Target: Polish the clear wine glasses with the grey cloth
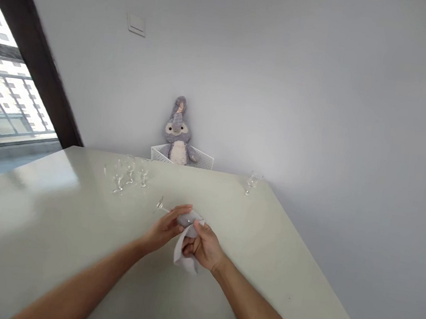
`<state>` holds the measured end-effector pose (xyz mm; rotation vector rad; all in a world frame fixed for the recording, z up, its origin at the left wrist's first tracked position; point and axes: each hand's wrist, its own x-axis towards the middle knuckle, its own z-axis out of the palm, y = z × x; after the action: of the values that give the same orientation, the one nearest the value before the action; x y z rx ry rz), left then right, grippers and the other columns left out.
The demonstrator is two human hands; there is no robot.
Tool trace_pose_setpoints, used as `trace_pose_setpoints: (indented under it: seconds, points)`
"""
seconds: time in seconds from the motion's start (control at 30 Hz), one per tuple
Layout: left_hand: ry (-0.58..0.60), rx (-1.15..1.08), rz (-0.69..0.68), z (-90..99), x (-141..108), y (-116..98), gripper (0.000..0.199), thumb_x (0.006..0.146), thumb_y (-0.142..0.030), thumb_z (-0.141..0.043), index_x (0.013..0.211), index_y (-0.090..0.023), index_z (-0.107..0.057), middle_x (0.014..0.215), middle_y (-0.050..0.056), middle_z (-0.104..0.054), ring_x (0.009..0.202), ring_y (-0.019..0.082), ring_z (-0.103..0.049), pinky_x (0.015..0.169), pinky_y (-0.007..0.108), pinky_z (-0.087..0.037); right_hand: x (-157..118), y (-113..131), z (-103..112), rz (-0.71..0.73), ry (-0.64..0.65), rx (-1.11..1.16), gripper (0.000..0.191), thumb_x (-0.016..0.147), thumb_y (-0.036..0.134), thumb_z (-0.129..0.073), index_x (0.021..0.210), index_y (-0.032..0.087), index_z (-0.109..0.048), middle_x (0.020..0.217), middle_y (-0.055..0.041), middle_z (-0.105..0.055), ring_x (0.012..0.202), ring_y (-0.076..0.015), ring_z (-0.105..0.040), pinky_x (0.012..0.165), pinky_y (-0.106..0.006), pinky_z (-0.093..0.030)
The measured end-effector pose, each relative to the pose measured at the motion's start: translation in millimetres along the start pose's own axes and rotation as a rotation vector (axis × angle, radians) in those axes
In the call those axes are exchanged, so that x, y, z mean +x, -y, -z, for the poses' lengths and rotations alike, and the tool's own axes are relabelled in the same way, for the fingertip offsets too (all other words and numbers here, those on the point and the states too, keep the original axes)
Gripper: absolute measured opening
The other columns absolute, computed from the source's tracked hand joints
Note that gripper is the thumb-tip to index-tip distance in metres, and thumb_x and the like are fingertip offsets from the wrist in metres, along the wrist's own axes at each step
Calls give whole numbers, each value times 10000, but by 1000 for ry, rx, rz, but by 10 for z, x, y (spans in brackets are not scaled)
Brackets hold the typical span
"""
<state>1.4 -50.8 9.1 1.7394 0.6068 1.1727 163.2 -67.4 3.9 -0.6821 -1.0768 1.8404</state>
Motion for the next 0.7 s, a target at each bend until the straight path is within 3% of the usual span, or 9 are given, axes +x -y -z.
trace_pose_setpoints:
  seconds: [0.1,0.17,0.23,0.3,0.4,0.5,0.57,0.63,0.7]
  points:
    - [-43,69,139,2,9,18,465,762,-402,-532,1182,-206,-486,1026,73,-559,904,180,-520,762,289,-441,-27,-56,-32,87,-29,-394,375,762,502,-502,770,140,-598,616,-49,-621,517,-145,-564,485,-265,-447]
    - [-78,31,293,1,20,38,477,790,-486,-437,1141,-174,-518,828,41,-590,697,142,-536,621,262,-453,-51,-91,-61,227,-82,-756,334,730,476,-551,717,148,-614,687,-65,-637,631,-168,-577,587,-288,-453]
    - [-85,-34,410,2,29,51,525,819,-536,-312,1071,-148,-560,751,35,-584,611,128,-520,537,247,-436,-66,-100,-79,348,-115,-990,291,707,454,-584,720,166,-625,766,-70,-643,747,-190,-568,688,-308,-438]
    - [-75,-85,438,6,31,46,537,829,-540,-267,1056,-153,-563,794,43,-586,646,135,-531,549,254,-444,-63,-74,-77,313,-115,-952,291,709,455,-582,704,167,-622,728,-66,-639,721,-187,-567,679,-312,-437]
    - [-5,-138,343,13,20,3,465,811,-476,-406,1192,-215,-455,957,39,-570,811,147,-536,712,294,-460,-31,7,-47,80,-118,-473,354,748,494,-521,699,152,-601,591,-39,-606,523,-146,-548,531,-282,-441]
    - [44,-112,227,19,4,-42,514,766,-400,-532,1236,-232,-409,1071,56,-539,896,157,-514,806,305,-426,-9,52,-32,-4,-134,-61,362,761,502,-505,804,152,-588,584,-19,-598,460,-117,-529,476,-251,-430]
    - [23,-36,204,28,0,-41,488,757,-406,-541,1197,-212,-457,1064,70,-548,880,165,-520,775,295,-431,-17,30,-45,-13,-118,-73,349,744,486,-537,796,145,-590,578,-20,-602,461,-118,-534,474,-246,-428]
    - [0,36,229,47,0,-14,469,772,-436,-503,1173,-194,-480,961,60,-584,805,160,-538,717,290,-445,-37,-25,-73,10,-103,-289,324,719,458,-575,721,135,-606,563,-28,-608,475,-126,-538,489,-252,-427]
    - [-3,80,258,70,-1,18,458,804,-467,-426,1154,-180,-494,865,47,-601,738,155,-550,673,291,-452,-56,-84,-101,120,-128,-565,275,683,412,-622,618,145,-613,582,-31,-617,546,-134,-547,552,-259,-431]
